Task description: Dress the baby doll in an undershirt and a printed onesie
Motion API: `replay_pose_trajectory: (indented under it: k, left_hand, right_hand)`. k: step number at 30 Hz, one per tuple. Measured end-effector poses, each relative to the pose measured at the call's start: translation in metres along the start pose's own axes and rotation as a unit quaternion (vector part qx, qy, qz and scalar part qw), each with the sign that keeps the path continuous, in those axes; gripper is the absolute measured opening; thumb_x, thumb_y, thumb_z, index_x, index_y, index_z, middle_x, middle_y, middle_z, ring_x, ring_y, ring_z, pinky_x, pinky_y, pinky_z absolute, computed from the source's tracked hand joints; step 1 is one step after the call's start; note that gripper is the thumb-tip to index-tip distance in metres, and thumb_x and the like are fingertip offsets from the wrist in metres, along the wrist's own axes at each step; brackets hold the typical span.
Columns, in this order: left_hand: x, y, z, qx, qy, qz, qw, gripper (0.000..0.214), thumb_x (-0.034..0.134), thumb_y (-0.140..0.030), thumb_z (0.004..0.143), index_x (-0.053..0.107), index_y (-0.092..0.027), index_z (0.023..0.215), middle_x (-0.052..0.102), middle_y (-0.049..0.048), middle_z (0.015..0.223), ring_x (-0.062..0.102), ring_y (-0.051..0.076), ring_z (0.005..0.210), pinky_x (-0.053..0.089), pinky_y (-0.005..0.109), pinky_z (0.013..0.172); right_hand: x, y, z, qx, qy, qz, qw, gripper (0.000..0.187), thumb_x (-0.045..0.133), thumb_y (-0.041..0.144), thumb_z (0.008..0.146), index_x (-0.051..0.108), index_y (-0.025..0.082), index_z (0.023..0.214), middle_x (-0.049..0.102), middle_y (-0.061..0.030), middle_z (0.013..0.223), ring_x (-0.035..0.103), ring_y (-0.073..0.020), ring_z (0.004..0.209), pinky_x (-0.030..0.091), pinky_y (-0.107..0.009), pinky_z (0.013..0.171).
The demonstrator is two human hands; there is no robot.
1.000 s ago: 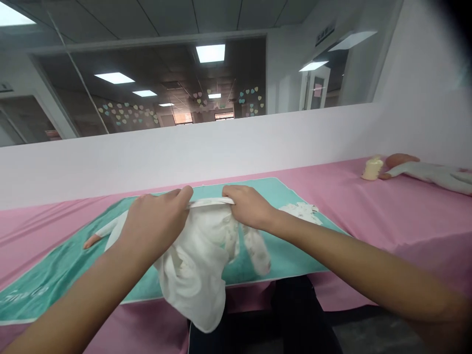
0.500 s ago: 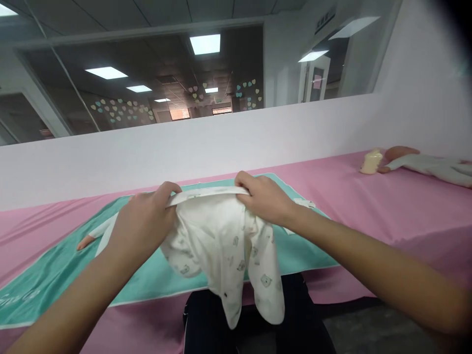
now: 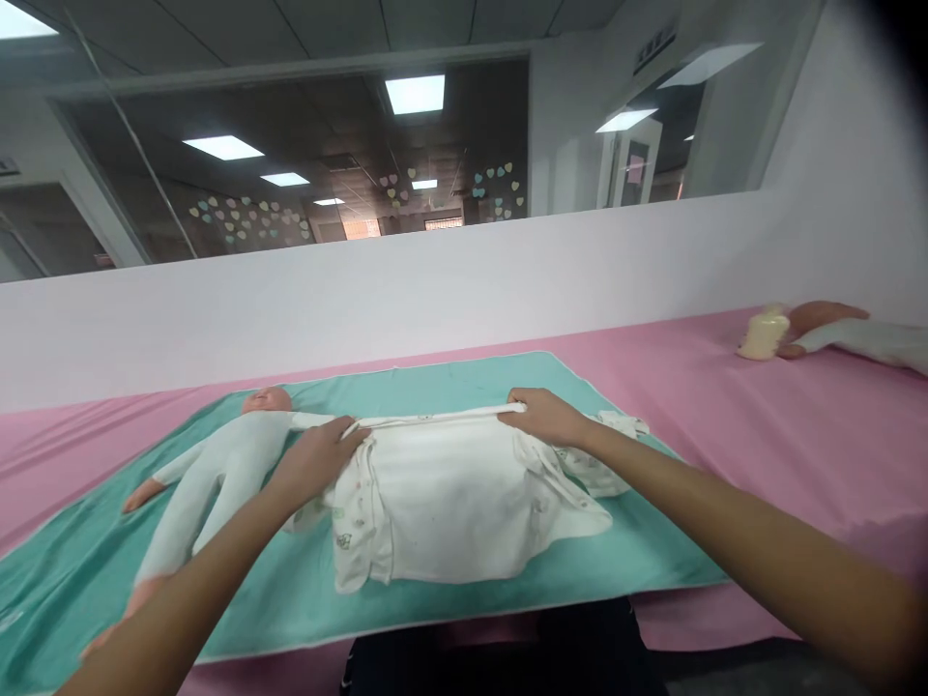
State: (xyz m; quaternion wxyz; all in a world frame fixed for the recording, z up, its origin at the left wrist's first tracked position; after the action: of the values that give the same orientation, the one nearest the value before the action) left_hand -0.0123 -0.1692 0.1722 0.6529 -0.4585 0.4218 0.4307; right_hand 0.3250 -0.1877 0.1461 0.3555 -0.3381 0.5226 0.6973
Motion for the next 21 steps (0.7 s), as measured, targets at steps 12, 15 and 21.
replay_pose_trajectory:
  k: [12,15,21]
  left_hand:
    - [0.127,0.04,0.151,0.001,0.063,0.136,0.989,0.047,0.02,-0.053,0.09,0.052,-0.02,0.083,0.065,0.0094,0.078,0.061,0.028,0.081,0.04,0.037,0.07]
    - [0.152,0.047,0.166,0.011,0.041,0.175,0.984,0.051,0.018,-0.055,0.09,0.054,-0.018,0.089,0.065,0.0109,0.078,0.062,0.028,0.077,0.04,0.04,0.073]
    - [0.169,0.059,0.161,-0.02,0.024,0.132,0.991,0.054,0.026,-0.06,0.086,0.057,-0.017,0.094,0.067,0.0123,0.08,0.063,0.028,0.082,0.042,0.038,0.076]
  right_hand:
    - [0.121,-0.058,0.155,0.021,-0.037,-0.266,0.963,0.038,0.034,0.05,0.092,0.054,0.019,0.102,0.063,-0.0076,0.092,0.06,-0.0223,0.078,0.038,-0.029,0.061]
    - [0.139,-0.071,0.169,0.022,-0.04,-0.279,0.959,0.033,0.036,0.044,0.093,0.053,0.019,0.105,0.06,-0.0098,0.1,0.059,-0.022,0.082,0.039,-0.03,0.063]
    - [0.151,-0.086,0.164,-0.001,-0.1,-0.295,0.95,0.021,0.042,0.031,0.091,0.056,0.019,0.101,0.055,-0.0103,0.104,0.052,-0.0226,0.095,0.038,-0.034,0.077]
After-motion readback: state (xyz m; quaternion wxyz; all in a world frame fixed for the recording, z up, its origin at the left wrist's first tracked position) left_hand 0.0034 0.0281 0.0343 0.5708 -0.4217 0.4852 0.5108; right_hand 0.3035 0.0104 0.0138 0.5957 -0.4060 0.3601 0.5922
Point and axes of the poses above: each hand's wrist, its own z-axis towards the middle knuckle, its own x-axis out of the palm, y = z × x, the point moved 2 cm from there along z, towards the middle knuckle
